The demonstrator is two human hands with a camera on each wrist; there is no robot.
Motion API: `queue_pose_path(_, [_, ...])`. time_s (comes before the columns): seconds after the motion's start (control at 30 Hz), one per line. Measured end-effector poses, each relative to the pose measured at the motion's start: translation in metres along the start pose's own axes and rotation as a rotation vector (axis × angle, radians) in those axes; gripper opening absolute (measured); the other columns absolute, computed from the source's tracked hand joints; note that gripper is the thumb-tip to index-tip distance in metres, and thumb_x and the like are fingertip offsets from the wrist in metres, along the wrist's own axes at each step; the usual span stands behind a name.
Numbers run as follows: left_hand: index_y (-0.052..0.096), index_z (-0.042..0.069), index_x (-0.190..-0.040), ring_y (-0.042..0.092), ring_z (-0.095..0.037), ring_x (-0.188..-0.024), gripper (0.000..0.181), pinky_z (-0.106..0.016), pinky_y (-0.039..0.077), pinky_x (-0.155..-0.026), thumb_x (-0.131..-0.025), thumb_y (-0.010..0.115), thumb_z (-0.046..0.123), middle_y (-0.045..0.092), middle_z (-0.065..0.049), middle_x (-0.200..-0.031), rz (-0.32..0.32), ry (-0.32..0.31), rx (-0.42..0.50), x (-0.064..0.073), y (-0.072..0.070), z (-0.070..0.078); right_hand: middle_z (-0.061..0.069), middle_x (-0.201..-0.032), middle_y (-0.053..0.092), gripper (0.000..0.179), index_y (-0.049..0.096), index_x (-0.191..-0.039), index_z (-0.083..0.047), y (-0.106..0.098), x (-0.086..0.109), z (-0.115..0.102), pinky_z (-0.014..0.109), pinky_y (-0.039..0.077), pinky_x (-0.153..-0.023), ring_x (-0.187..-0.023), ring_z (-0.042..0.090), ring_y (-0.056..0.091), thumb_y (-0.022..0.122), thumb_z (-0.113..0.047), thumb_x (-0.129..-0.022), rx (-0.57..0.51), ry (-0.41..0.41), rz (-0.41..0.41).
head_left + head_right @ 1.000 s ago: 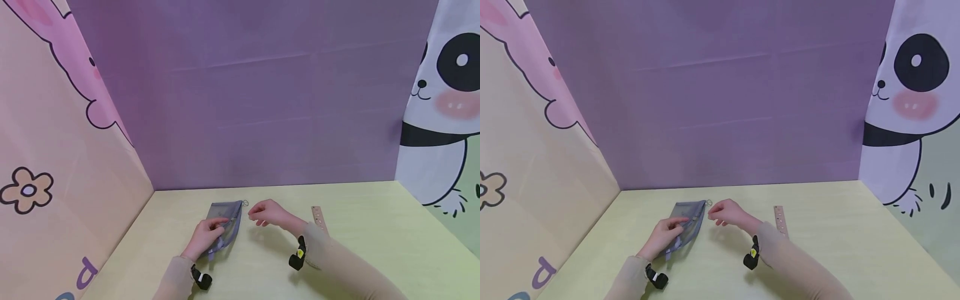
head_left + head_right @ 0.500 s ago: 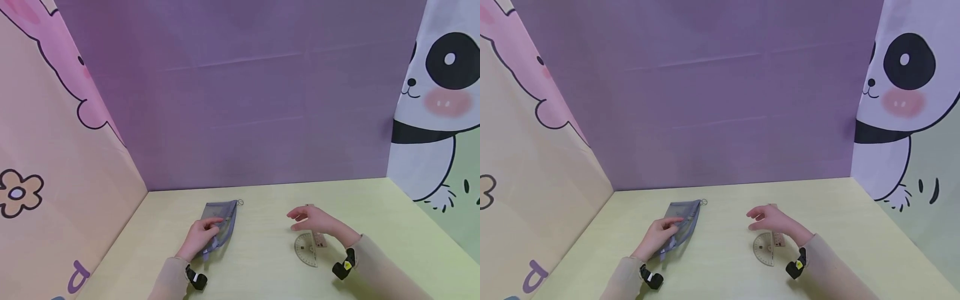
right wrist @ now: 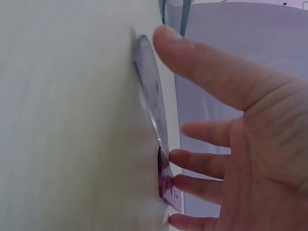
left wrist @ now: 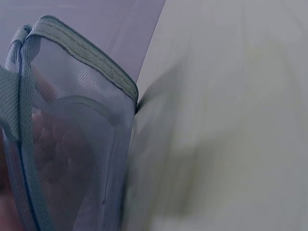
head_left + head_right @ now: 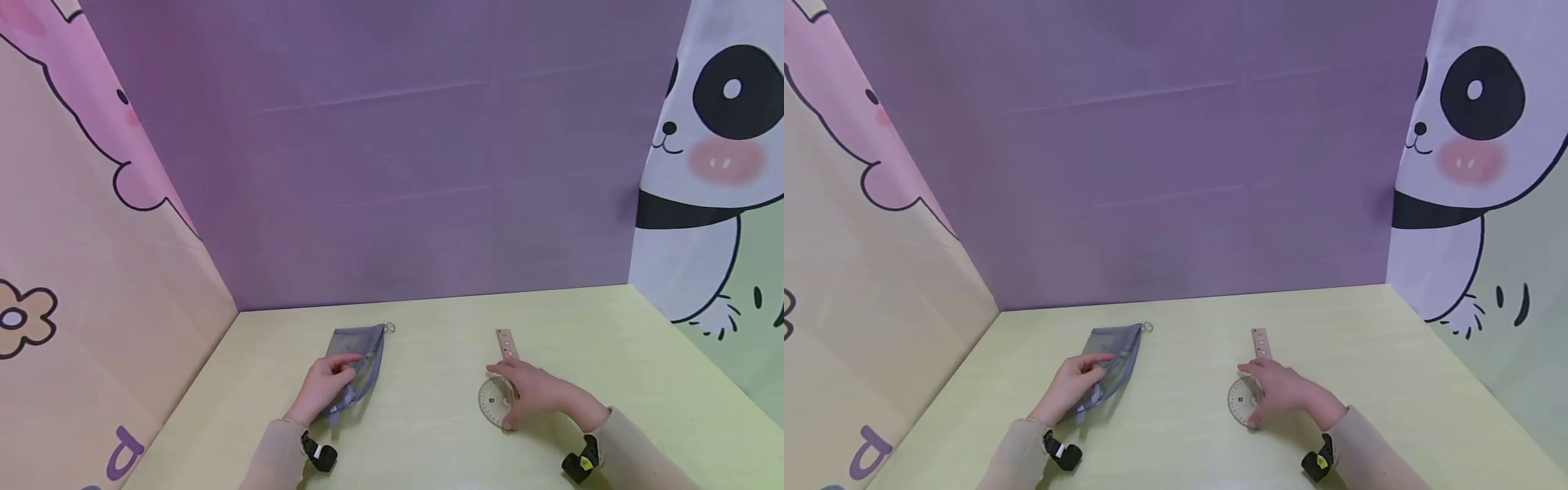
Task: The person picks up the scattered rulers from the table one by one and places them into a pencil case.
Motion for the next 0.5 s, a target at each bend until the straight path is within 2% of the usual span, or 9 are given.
queue_pose_path(0.23, [0.068,0.000,-0.118,0.047,-0.015,-0.054,0.036,-0.023,0.037,-0.050,-0.084,0.057,0.001,0.058,-0.008,-0.073,-0.003,0.007,0.004,-0.0018,0.0002,0.0008,0.025,-0.139,0.043,0.097,0.046,-0.139,0.003,-0.0004,0.0042,-0.0023,0.058,0.038,-0.097,-0.126,0.045,0.041,0.090,-0.028,-0.058,0.045,-0.001,0.020])
queue_pose_path(0.37, [0.068,0.000,-0.118,0.047,-0.016,-0.056,0.036,-0.023,0.039,-0.051,-0.084,0.057,0.001,0.060,-0.010,-0.076,-0.009,0.006,0.008,-0.0013,0.0009,0.0007,0.027,-0.138,0.044,0.095,0.048,-0.138,0.003,-0.0015,0.0052,-0.0031,0.058,0.039,-0.096,-0.125,0.047,0.043,0.090,-0.028,-0.058,0.067,0.011,0.038])
queue_pose_path(0.5, [0.068,0.001,-0.118,0.048,-0.017,-0.056,0.036,-0.024,0.038,-0.051,-0.084,0.057,0.001,0.060,-0.010,-0.076,-0.008,-0.002,0.005,0.0008,0.0007,-0.0009,0.025,-0.133,0.049,0.095,0.050,-0.135,0.006,0.0004,0.0042,-0.0032,0.054,0.042,-0.094,-0.119,0.042,0.049,0.090,-0.032,-0.057,0.105,0.026,0.047])
Point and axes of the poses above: each hand's wrist, its own x-axis away from the middle knuckle, its own y-axis out of the palm, z = x × y, the point moved 7 cm from there along -x, towards the middle knuckle
